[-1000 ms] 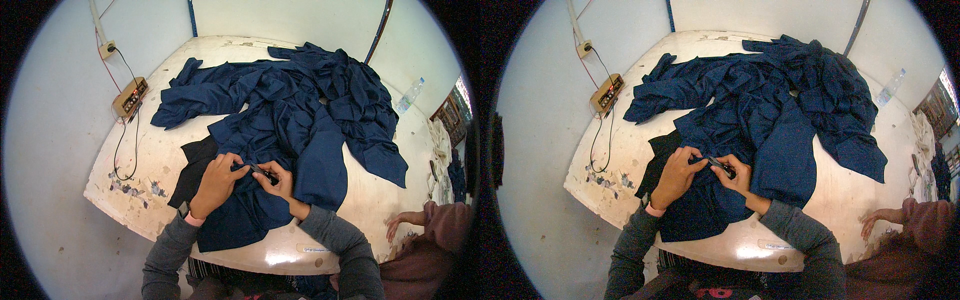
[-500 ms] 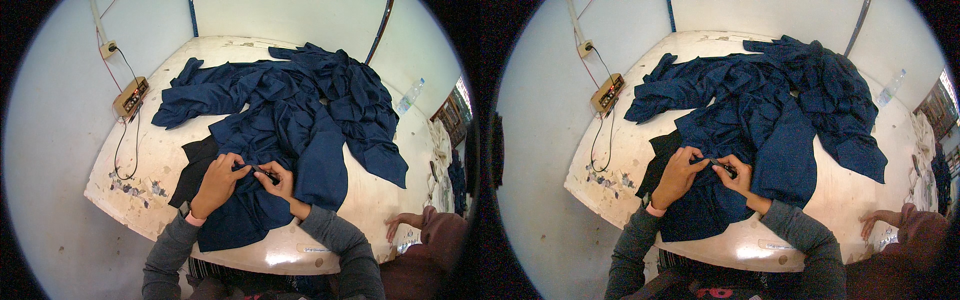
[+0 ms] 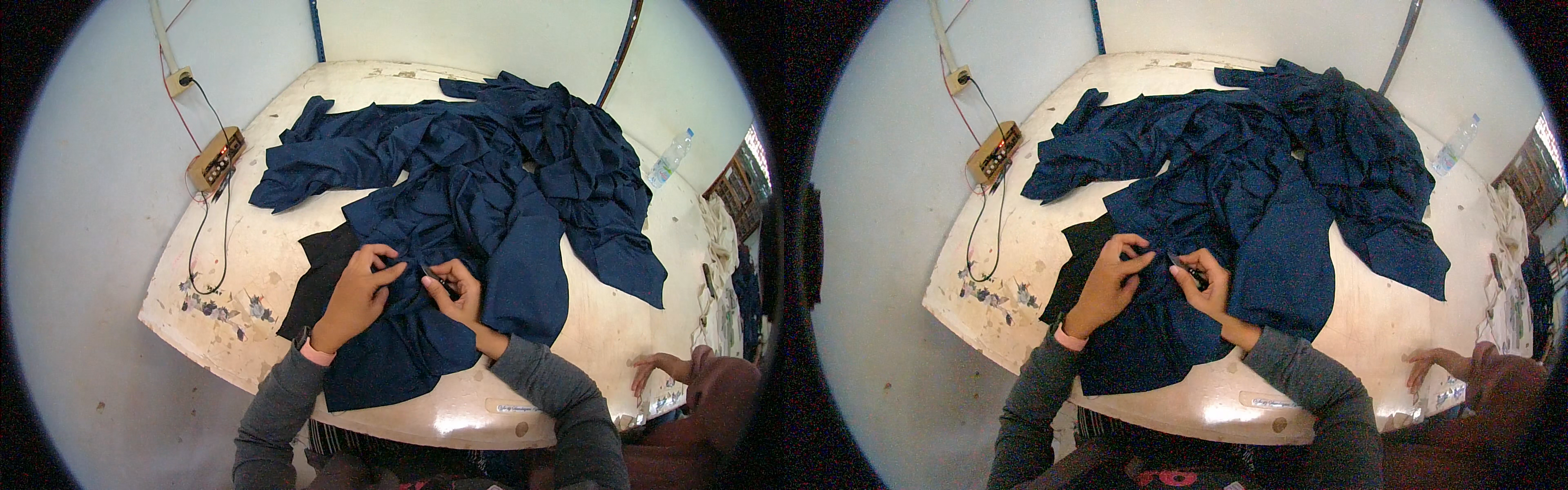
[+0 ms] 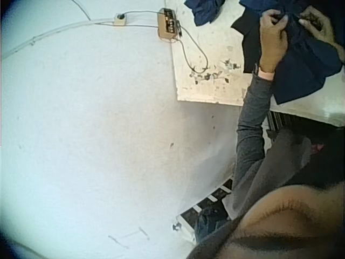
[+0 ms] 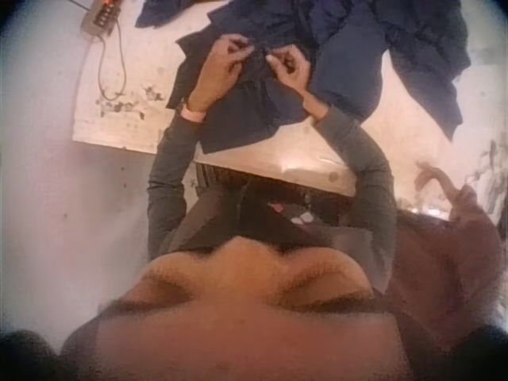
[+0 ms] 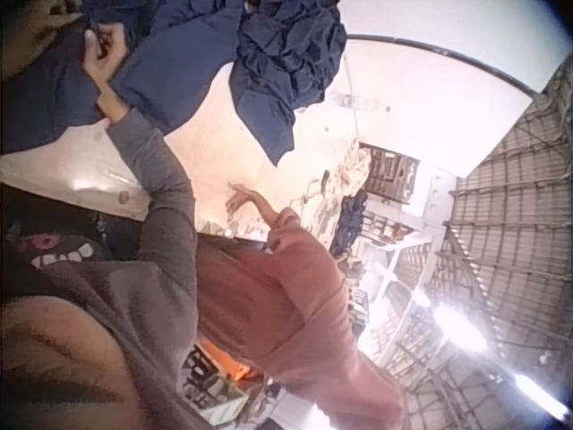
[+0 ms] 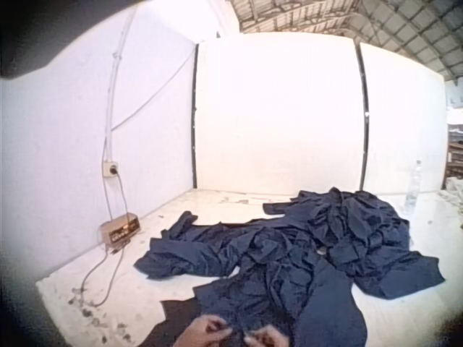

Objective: The person uses small scissors to trim loose threads and tags from a dark blue garment laid on a work table. They repeatedly lift and reposition the fabric to access different areas, cutting small bits and setting them aside.

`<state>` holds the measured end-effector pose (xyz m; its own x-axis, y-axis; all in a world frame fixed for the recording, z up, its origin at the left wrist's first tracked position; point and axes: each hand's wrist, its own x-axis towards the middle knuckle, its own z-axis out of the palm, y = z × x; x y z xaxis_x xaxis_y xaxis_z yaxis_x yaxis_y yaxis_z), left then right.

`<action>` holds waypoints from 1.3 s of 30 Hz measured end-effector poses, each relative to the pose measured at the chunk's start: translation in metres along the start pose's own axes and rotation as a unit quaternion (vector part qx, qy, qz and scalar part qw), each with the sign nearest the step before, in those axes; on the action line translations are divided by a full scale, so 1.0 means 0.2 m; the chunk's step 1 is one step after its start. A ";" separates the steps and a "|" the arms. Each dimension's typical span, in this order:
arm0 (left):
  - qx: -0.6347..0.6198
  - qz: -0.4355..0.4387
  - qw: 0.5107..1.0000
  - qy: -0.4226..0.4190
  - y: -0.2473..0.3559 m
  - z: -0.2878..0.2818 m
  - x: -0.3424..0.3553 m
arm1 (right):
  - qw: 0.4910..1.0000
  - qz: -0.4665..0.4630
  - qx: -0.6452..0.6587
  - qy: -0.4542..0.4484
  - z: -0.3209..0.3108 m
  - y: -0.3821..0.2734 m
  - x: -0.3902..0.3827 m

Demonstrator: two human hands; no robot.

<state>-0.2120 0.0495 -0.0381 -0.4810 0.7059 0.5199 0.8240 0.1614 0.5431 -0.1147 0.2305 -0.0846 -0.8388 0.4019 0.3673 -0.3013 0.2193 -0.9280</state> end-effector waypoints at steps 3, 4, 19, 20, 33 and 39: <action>-0.170 -0.093 0.980 0.044 -0.07 0.02 -0.02 | 0.999 -0.004 0.021 0.027 0.02 -0.04 0.01; -0.219 -0.131 0.966 0.037 -0.09 0.01 -0.02 | 0.999 -0.011 0.028 0.031 0.03 -0.05 0.01; -0.518 -0.284 0.807 -0.020 -0.04 -0.04 0.01 | 0.996 -0.086 -0.015 0.026 0.01 -0.04 0.04; -0.508 -0.284 0.813 -0.023 -0.02 -0.04 0.01 | 0.994 -0.099 -0.027 0.023 0.01 -0.03 0.04; -0.163 -0.122 0.979 0.027 -0.01 -0.04 0.02 | 0.987 -0.111 -0.109 0.029 0.02 -0.02 0.03; -0.027 -0.071 0.997 0.008 -0.03 -0.04 0.01 | 0.989 -0.092 -0.112 -0.016 0.02 -0.02 0.03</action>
<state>-0.2205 0.0450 -0.0346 -0.5968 0.6669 0.4462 0.7303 0.2211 0.6464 -0.1202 0.2288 -0.0793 -0.7947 0.3090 0.5225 -0.3445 0.4791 -0.8073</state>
